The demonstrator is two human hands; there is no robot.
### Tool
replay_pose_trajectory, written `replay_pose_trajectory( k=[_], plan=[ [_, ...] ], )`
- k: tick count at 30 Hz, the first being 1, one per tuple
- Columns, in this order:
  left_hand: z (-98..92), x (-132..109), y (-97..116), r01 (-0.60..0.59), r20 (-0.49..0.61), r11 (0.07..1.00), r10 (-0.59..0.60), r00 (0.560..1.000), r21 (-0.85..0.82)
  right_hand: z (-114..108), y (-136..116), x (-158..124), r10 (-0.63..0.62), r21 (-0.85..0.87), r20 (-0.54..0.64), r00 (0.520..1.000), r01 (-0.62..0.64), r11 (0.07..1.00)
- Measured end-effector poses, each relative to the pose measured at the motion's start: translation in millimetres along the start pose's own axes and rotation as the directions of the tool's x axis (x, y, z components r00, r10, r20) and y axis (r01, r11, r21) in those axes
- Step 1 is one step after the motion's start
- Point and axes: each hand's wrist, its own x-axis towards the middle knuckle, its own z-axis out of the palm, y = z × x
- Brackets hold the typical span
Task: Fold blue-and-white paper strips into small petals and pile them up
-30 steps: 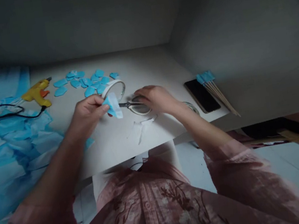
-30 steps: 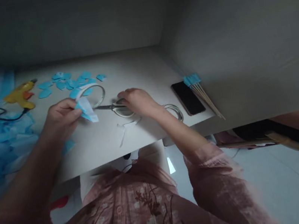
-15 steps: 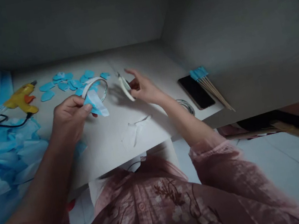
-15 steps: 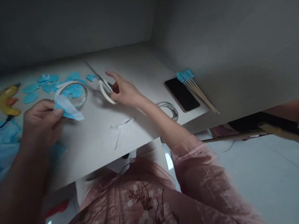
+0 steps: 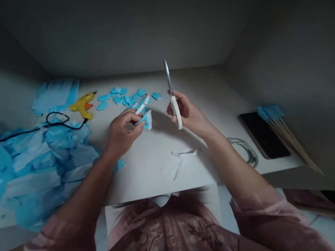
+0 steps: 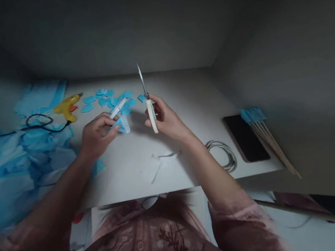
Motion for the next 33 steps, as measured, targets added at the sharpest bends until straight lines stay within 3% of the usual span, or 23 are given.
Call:
replay_pose_trajectory(
  k=[8,11,17,21,25,33],
  plan=[
    [1.2,2,-4,0.048,-0.090,0.998,-0.045,0.995,0.033,3,-24,-17,0.065,-0.163,0.037,0.997,-0.058,0.985],
    [0.0,3,-2,0.057,-0.090,0.997,-0.052,0.995,0.055,7,-30,-19,-0.007,-0.285,0.014,1.000,0.011,0.959],
    [0.0,2,0,0.006,-0.052,0.992,0.000,0.999,0.126,14,-30,-21,-0.124,-0.581,0.027,0.992,0.116,0.805],
    [2.6,0,0,-0.076,0.020,0.984,0.074,0.997,0.162,16,-26,-20,-0.144,-0.623,0.062,0.988,0.151,0.768],
    [5.9,-3,1,-0.155,0.070,0.977,0.146,0.987,0.145,17,-24,-19,-0.142,-0.636,0.026,0.990,0.126,0.762],
    [5.8,-5,4,-0.155,0.092,0.979,0.144,0.985,0.133,20,-24,-22,-0.126,-0.590,-0.016,0.992,0.093,0.802]
  ],
)
